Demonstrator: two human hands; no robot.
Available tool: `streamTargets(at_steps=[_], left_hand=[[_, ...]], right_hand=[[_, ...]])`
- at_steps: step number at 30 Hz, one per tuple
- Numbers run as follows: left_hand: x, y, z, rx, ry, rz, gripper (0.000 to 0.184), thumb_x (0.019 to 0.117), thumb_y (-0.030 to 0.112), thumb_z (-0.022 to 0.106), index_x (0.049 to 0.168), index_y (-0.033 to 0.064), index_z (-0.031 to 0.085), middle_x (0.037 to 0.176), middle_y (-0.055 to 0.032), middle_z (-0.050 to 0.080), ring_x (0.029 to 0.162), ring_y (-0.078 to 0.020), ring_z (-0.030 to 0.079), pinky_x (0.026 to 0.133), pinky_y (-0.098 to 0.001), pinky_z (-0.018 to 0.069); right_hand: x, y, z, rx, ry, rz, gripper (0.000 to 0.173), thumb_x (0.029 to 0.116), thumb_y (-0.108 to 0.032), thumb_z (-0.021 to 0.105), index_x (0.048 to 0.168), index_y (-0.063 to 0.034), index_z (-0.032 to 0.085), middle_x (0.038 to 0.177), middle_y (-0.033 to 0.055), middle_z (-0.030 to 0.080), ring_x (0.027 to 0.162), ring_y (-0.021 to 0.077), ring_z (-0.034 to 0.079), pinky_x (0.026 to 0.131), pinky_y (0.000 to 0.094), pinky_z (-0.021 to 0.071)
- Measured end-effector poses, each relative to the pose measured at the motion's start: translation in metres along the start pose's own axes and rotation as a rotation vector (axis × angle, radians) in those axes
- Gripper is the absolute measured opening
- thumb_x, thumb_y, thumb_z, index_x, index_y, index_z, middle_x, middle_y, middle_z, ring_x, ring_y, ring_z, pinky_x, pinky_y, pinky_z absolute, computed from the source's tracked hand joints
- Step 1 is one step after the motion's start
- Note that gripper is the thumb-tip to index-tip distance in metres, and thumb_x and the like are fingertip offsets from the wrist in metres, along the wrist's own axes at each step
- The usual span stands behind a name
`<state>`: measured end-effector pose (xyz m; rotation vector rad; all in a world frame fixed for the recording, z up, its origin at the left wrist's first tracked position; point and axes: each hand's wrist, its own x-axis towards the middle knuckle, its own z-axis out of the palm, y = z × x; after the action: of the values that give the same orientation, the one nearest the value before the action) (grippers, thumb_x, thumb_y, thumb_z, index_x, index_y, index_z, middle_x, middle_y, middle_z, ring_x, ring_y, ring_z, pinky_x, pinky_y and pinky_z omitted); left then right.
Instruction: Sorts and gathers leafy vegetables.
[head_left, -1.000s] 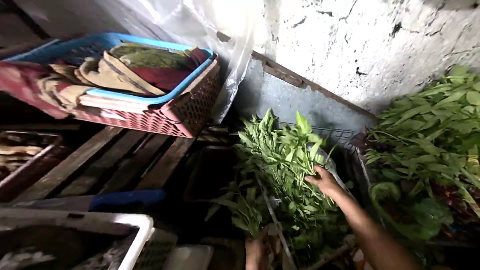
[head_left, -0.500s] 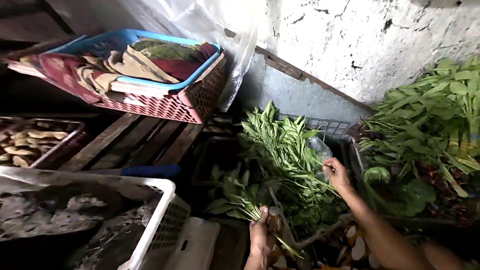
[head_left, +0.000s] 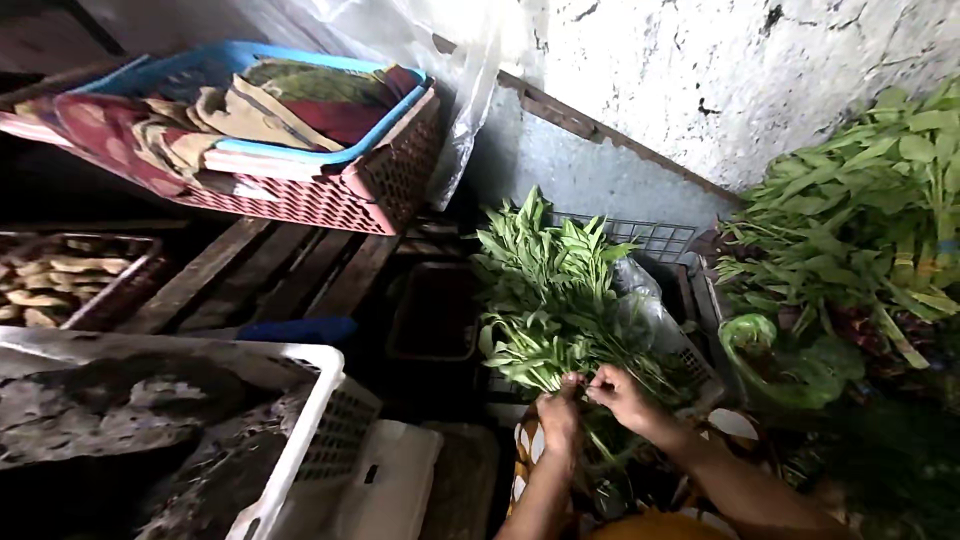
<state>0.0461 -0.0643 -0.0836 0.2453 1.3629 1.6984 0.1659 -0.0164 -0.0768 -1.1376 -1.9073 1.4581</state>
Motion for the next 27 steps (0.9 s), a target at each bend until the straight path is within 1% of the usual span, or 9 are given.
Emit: streamTargets(at_steps=[5,9,12,15,17,20,23,25,27], left_hand=[[0.028,0.038,-0.041,0.001,0.151,0.226,0.018,0.1066,0.009,0.051,0.104,-0.006,0.061,0.083,-0.0103,0.072,0.072,-0.0166,0.069,0.068,-0.0325,0.0599],[0.044,0.087,-0.069,-0.057,0.281,0.368,0.017,0.1077,0.009,0.049,0.113,-0.0051,0.056,0.084,-0.0067,0.069,0.075,-0.0145,0.069,0.073,-0.0315,0.0612],[0.043,0.094,-0.075,-0.065,0.249,0.318,0.017,0.1101,0.013,0.044,0.106,0.001,0.054,0.07,-0.0021,0.062,0.058,-0.0123,0.064,0.057,-0.0289,0.0596],[0.041,0.078,-0.072,-0.069,0.219,0.192,0.023,0.111,0.021,0.043,0.094,0.008,0.052,0.058,0.0025,0.047,0.044,-0.0087,0.047,0.042,-0.0245,0.0462],[0.04,0.065,-0.067,-0.094,0.203,0.13,0.021,0.108,0.019,0.051,0.09,0.0082,0.053,0.054,0.0019,0.046,0.041,-0.0088,0.044,0.04,-0.0242,0.0424],[0.036,0.049,-0.054,-0.152,0.164,0.046,0.014,0.1042,0.013,0.057,0.092,0.0073,0.054,0.051,0.0022,0.044,0.039,-0.0089,0.044,0.039,-0.0247,0.0432],[0.027,0.03,-0.038,-0.167,0.093,-0.052,0.018,0.1061,0.016,0.054,0.095,0.0036,0.059,0.053,0.0012,0.047,0.041,-0.0096,0.046,0.042,-0.0264,0.0467],[0.022,0.017,-0.023,-0.156,0.045,-0.114,0.02,0.1059,0.016,0.055,0.1,-0.0005,0.063,0.058,-0.0023,0.053,0.044,-0.0105,0.05,0.043,-0.0264,0.0483],[0.017,0.006,-0.01,-0.132,0.011,-0.145,0.018,0.1048,0.014,0.057,0.105,-0.0031,0.063,0.066,-0.0064,0.058,0.046,-0.0114,0.05,0.042,-0.0262,0.0471]], right_hand=[[0.0,0.019,0.003,0.015,-0.136,0.017,0.018,0.0974,-0.009,0.066,0.107,0.0057,0.062,0.099,0.0141,0.069,0.089,0.0171,0.07,0.086,0.0342,0.0587],[0.027,0.047,-0.015,-0.327,-0.082,0.093,0.027,0.099,-0.019,0.065,0.116,0.0017,0.067,0.116,0.0187,0.068,0.11,0.0277,0.067,0.1,0.0444,0.0532],[0.057,0.061,-0.033,-0.53,0.135,0.245,0.033,0.104,-0.024,0.056,0.128,-0.0027,0.064,0.134,0.0192,0.062,0.125,0.0316,0.061,0.108,0.0469,0.0491],[0.08,0.076,-0.041,-0.65,0.111,0.459,0.042,0.1029,-0.034,0.058,0.133,-0.006,0.063,0.142,0.0206,0.057,0.133,0.0364,0.055,0.109,0.0546,0.0466],[0.085,0.077,-0.045,-0.63,0.097,0.476,0.035,0.1013,-0.029,0.059,0.127,-0.006,0.067,0.138,0.021,0.059,0.131,0.0366,0.056,0.108,0.0554,0.0472],[0.078,0.05,-0.049,-0.423,0.21,0.314,0.032,0.1028,-0.026,0.06,0.126,-0.0035,0.065,0.124,0.0189,0.066,0.117,0.0324,0.064,0.103,0.051,0.0514],[0.065,0.026,-0.042,-0.279,0.248,0.196,0.031,0.1047,-0.028,0.058,0.124,-0.0048,0.062,0.097,0.0127,0.07,0.082,0.024,0.07,0.078,0.0443,0.0591],[0.055,0.013,-0.033,-0.268,0.222,0.126,0.03,0.1044,-0.027,0.057,0.122,-0.003,0.062,0.096,0.0134,0.069,0.082,0.0231,0.069,0.08,0.0431,0.0585],[0.044,0.002,-0.022,-0.362,0.164,0.095,0.031,0.1048,-0.028,0.056,0.122,-0.0041,0.064,0.103,0.0148,0.07,0.093,0.0264,0.069,0.088,0.047,0.0569]])
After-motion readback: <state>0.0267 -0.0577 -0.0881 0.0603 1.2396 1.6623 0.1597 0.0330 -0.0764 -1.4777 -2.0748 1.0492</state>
